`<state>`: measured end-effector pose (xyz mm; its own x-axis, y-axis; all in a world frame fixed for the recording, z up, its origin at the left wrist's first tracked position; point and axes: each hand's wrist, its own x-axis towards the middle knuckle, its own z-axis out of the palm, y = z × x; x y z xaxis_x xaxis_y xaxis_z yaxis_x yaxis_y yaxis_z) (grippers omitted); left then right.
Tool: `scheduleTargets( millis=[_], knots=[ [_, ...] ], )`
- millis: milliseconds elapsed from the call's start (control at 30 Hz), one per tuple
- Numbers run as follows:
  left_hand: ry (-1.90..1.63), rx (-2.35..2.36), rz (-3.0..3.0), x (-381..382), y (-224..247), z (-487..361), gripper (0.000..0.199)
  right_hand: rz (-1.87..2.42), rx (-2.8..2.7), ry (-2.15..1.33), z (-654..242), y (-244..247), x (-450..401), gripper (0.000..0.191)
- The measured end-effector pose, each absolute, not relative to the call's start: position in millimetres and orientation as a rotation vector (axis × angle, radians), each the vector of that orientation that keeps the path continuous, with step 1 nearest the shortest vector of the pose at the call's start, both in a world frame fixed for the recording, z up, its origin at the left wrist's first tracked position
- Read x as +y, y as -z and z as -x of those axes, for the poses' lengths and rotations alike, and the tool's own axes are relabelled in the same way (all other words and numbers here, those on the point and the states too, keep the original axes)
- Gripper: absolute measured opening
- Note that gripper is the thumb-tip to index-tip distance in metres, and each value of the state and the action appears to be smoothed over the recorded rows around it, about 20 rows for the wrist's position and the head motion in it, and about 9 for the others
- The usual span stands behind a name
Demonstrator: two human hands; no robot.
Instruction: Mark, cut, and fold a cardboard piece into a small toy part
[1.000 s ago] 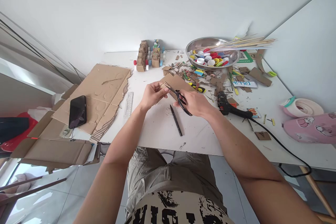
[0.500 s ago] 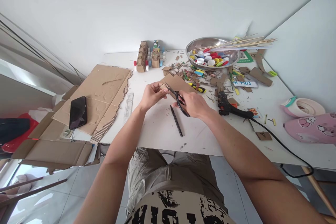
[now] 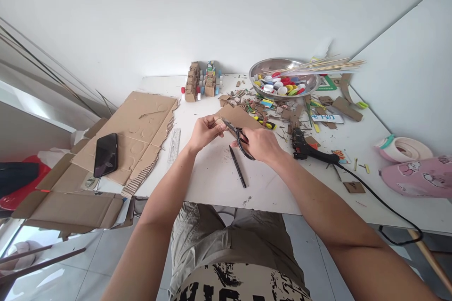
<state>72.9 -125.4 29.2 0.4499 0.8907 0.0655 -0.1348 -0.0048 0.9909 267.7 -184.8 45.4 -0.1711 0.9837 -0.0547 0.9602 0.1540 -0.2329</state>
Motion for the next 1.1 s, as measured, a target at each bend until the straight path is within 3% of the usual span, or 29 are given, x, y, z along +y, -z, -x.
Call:
scheduleTargets(
  millis=[400, 533, 733, 933, 1100],
  knots=[
    [-0.911, 0.779, -1.35, -123, -27, -73, 0.068, 1.992, -2.309, -0.194, -268, -39, -182, 0.058],
    [-0.958, 0.733, -1.304, -124, -25, -77, 0.072, 1.972, -2.05, -0.457, -267, -39, -180, 0.042],
    [-1.026, 0.689, -1.167, -125, -16, -79, 0.063, 1.54, -1.498, -1.14, -268, -36, -179, 0.062],
    [-1.199, 0.694, -0.973, -124, -9, -85, 0.032, 1.376, -1.444, -1.244, -262, -33, -182, 0.071],
    [-1.253, 0.706, -0.894, -123, -7, -86, 0.028, 1.395, -1.419, -1.215, -252, -30, -187, 0.063]
  ],
)
